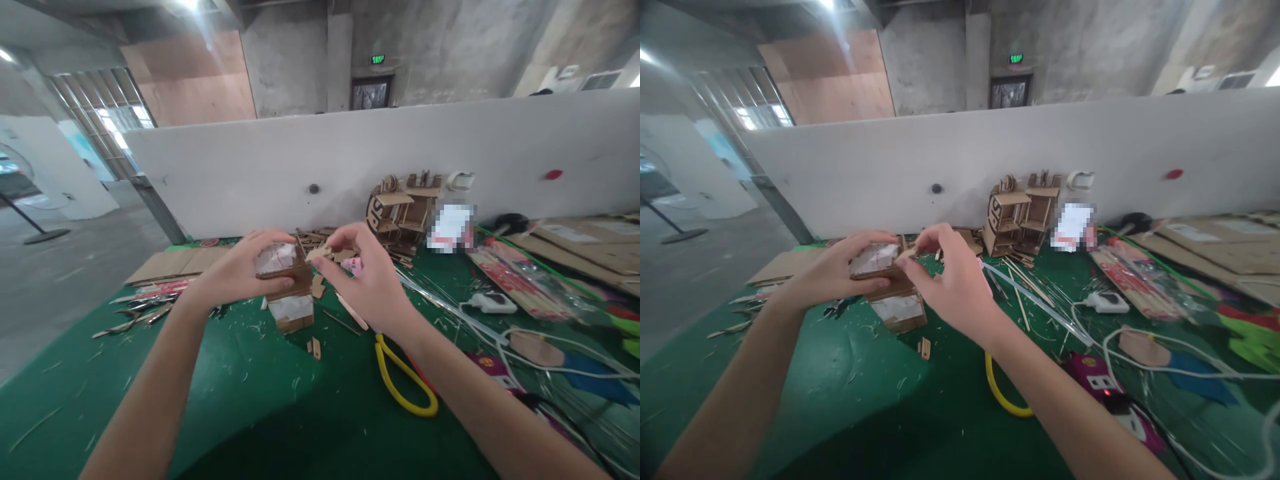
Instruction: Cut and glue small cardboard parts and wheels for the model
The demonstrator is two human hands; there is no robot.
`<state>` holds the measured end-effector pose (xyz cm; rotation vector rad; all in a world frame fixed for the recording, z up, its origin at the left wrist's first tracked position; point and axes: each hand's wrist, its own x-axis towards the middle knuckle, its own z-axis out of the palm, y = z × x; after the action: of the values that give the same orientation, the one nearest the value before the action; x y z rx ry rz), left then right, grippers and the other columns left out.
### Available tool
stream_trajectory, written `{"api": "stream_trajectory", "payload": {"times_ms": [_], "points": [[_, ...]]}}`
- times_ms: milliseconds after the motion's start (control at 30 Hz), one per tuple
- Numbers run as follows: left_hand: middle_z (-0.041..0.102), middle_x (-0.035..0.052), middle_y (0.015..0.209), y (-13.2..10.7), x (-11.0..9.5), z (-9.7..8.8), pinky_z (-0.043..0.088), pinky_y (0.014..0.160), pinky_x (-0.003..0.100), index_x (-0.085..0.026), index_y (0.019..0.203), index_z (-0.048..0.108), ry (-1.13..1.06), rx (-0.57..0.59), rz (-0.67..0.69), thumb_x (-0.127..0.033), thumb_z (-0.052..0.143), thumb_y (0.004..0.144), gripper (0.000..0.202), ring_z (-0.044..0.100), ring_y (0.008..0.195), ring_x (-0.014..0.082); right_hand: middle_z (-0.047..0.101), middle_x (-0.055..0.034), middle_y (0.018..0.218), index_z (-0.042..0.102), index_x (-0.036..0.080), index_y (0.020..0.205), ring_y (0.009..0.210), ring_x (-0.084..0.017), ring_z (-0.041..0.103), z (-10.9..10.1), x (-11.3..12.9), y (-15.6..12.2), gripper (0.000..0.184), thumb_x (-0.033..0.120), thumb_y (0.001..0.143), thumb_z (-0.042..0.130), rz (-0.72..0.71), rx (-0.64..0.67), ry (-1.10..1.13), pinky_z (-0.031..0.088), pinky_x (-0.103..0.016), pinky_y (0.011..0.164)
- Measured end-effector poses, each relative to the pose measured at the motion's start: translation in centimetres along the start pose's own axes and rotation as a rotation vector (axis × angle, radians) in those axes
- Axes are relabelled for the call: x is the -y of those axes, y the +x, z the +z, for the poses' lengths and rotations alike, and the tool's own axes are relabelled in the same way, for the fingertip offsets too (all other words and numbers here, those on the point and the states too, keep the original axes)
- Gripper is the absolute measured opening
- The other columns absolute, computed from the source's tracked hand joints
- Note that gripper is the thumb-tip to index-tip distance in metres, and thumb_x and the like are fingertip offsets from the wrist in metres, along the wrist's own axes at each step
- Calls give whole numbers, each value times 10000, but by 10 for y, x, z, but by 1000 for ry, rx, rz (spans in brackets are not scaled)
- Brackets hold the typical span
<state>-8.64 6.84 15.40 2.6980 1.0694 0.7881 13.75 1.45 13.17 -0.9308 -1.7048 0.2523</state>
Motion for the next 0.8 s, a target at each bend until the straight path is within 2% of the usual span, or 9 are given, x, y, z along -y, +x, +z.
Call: {"api": "stream_trajectory", "payload": {"times_ms": [167,333,533,633,800], "points": [[558,86,1336,7,-7,10,476,983,447,-275,1318,460,-127,0,10,-463,710,753,646,563,1176,299,624,-36,981,540,226,974,958,-186,616,6,-7,28,133,318,895,594,-29,97,82,519,-354,844],[535,99,1336,9,-4,18,471,985,460,-280,1350,420,-71,-34,-5,-494,696,755,690,541,1199,315,660,-36,971,564,220,1005,951,-185,646,10,-16,28,128,280,897,595,-30,166,119,551,-363,853],[566,86,1294,10,-4,26,477,966,453,-285,1309,434,-59,-125,46,-493,692,764,638,561,1168,298,694,-36,955,611,224,1014,931,-185,671,0,-14,28,127,247,889,597,-38,189,99,585,-343,810],[587,83,1269,11,-6,26,481,955,452,-289,1282,455,-52,-178,70,-485,708,752,619,576,1148,295,699,-33,956,622,228,1030,913,-179,677,-4,-13,28,145,238,888,597,-38,211,91,590,-338,805],[608,70,1268,10,-7,19,485,953,435,-298,1288,471,-28,-168,87,-472,689,780,579,591,1141,281,692,-33,1035,625,233,1097,962,-174,667,2,-15,27,209,220,892,589,-85,238,91,577,-338,852]]}}
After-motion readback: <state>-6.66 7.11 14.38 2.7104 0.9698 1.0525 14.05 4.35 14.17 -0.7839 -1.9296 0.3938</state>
